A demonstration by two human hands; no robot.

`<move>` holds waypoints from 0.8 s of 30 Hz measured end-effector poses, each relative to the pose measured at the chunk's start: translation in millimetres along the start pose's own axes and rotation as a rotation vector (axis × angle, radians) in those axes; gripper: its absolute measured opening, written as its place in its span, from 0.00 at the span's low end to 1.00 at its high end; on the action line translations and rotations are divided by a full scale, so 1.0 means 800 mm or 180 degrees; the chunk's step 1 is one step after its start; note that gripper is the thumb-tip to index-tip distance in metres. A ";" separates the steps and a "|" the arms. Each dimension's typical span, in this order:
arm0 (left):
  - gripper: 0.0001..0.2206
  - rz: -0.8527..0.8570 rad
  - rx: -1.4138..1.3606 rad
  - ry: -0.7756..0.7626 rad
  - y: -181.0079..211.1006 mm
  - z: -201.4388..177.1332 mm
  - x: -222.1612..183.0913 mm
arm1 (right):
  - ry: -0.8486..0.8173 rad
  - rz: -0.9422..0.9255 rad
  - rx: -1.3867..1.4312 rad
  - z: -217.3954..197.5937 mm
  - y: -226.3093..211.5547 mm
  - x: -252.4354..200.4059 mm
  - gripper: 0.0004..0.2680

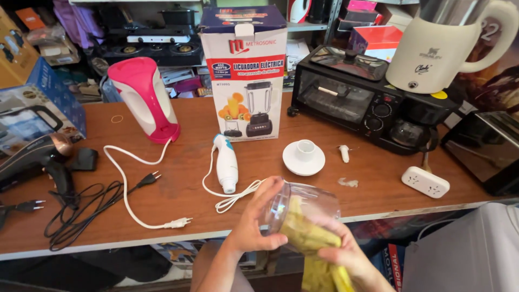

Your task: Unboxing, cleaning, and assembling the components of a hand blender on a cluttered workspace.

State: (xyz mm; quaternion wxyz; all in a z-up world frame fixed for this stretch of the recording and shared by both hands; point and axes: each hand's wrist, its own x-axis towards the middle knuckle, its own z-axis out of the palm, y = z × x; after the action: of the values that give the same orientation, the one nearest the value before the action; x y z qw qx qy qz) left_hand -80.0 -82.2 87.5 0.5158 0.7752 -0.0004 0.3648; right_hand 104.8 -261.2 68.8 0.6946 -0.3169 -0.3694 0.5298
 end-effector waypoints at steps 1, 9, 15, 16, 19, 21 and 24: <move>0.43 -0.0008 0.0001 0.0010 0.006 -0.002 0.002 | -0.0004 0.0012 0.0002 0.001 0.002 0.001 0.23; 0.41 0.0518 0.0248 -0.0064 0.018 0.003 0.001 | 0.0521 -0.0235 0.0856 -0.003 0.008 0.004 0.16; 0.47 0.0471 -0.0958 0.0655 0.005 0.022 -0.009 | -0.0605 -0.0560 -0.1260 -0.028 0.024 0.004 0.21; 0.47 0.0479 -0.0955 0.0667 0.001 0.023 -0.008 | -0.0619 -0.0557 -0.1267 -0.014 0.012 0.009 0.21; 0.47 0.0512 -0.1551 0.0812 -0.015 0.022 -0.005 | -0.1065 -0.1238 -0.2474 0.026 -0.028 0.025 0.15; 0.49 0.0229 -0.1800 0.1225 -0.035 0.022 -0.006 | -0.1460 -0.1508 -0.3776 0.049 -0.058 0.033 0.12; 0.47 -0.0123 -0.2235 0.1903 -0.048 0.026 -0.002 | -0.1054 -0.1794 -0.5022 0.012 -0.067 0.021 0.21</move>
State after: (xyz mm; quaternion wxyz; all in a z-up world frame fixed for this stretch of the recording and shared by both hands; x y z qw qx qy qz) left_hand -55.4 -81.4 51.7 0.7313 0.4142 0.0393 0.5405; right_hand 126.0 -257.2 121.1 0.3135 -0.5226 -0.7921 -0.0357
